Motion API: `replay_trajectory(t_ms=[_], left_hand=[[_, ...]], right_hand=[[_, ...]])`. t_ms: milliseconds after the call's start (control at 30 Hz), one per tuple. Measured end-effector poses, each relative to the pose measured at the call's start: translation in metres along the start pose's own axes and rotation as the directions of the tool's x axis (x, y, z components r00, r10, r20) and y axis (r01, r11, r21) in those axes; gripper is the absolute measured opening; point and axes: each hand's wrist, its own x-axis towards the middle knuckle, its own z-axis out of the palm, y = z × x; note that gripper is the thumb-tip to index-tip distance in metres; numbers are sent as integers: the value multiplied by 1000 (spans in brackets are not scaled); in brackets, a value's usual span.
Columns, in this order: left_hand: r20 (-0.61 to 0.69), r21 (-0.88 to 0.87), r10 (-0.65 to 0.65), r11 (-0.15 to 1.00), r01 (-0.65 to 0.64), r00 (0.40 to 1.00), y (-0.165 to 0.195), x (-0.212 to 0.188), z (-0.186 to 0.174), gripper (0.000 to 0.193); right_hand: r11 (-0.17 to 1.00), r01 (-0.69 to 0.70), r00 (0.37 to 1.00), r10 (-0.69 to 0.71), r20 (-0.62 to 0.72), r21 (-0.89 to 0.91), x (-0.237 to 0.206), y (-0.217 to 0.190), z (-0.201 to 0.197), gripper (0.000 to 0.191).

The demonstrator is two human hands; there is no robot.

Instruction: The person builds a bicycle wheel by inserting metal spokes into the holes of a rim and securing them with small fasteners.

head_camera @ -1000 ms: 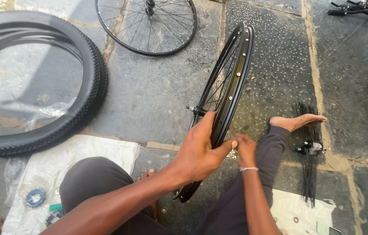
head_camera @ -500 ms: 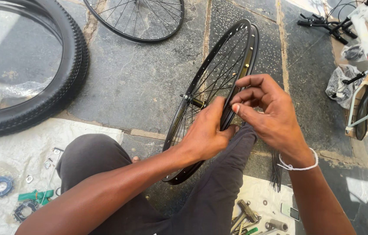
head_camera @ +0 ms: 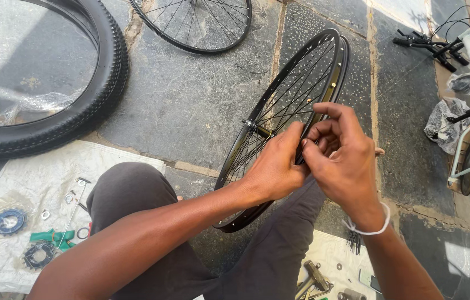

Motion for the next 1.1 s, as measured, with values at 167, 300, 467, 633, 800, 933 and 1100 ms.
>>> replay_trajectory(t_ms=[167,300,467,633,800,933,1100], left_hand=[[-52,-11,62,998,-62,997,-1,4,2,23],[-13,-4,-36,999,36,999,3,6,2,30],[-34,5,-26,1000,26,999,8,7,2,35],[7,-24,-33,999,33,999,9,6,1,37],[10,-9,-55,998,56,998,8,5,1,37],[-2,-23,-2,1000,2,1000,6,4,1,37],[11,-8,-39,999,40,999,2,5,2,32]], right_hand=[[987,121,982,-134,-130,-104,-7,-2,11,51],[996,94,992,-94,-88,-7,0,2,1,43],[929,-99,995,84,57,356,11,11,-18,49],[922,-131,990,100,102,365,16,16,-22,49],[934,-120,990,85,116,337,19,12,-19,47],[994,39,997,-46,66,99,16,4,-16,50],[900,247,969,-236,73,-360,8,-11,-13,47]])
